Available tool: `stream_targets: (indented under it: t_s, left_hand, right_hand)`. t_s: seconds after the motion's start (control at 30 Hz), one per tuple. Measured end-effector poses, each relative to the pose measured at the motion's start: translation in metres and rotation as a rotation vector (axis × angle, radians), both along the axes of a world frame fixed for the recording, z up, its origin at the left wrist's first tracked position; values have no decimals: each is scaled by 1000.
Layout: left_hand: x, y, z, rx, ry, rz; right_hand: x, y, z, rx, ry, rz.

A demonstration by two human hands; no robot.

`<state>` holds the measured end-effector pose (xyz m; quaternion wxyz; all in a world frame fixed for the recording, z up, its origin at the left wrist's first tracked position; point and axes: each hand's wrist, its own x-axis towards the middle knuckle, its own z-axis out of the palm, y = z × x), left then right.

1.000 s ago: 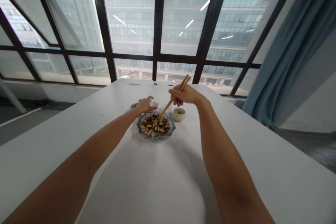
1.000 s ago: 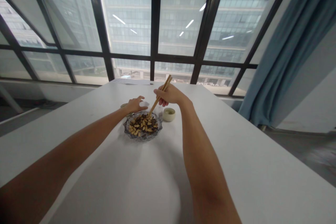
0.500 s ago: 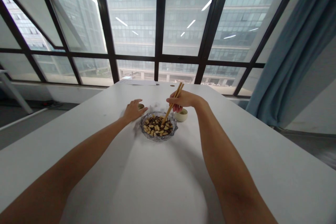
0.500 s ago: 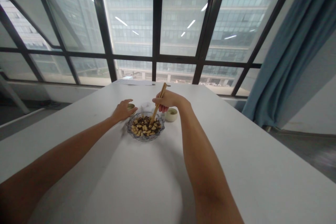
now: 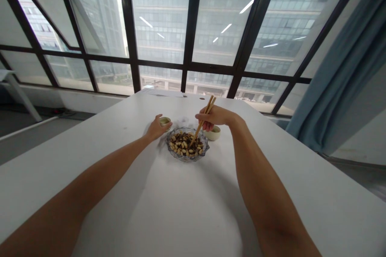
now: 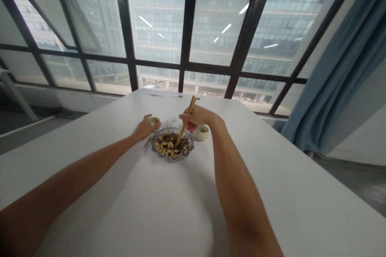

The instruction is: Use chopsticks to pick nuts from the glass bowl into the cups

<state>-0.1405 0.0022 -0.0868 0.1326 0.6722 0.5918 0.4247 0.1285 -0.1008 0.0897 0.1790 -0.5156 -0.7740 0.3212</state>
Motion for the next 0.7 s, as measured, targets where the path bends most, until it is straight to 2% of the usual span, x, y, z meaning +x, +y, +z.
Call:
stream_targets:
  t_s: [0.2,0.37,0.7]
  left_hand:
    - [0,0,0,3,5,-11]
    - [-1,2,-3,11,-8,-11]
    - [-1,0,-1,22,8,-11]
  right_hand:
    - [7,6,0,136,146,-22]
    - [13,4,3,103,106,-35]
    - [4,5,-1,74,11,-11]
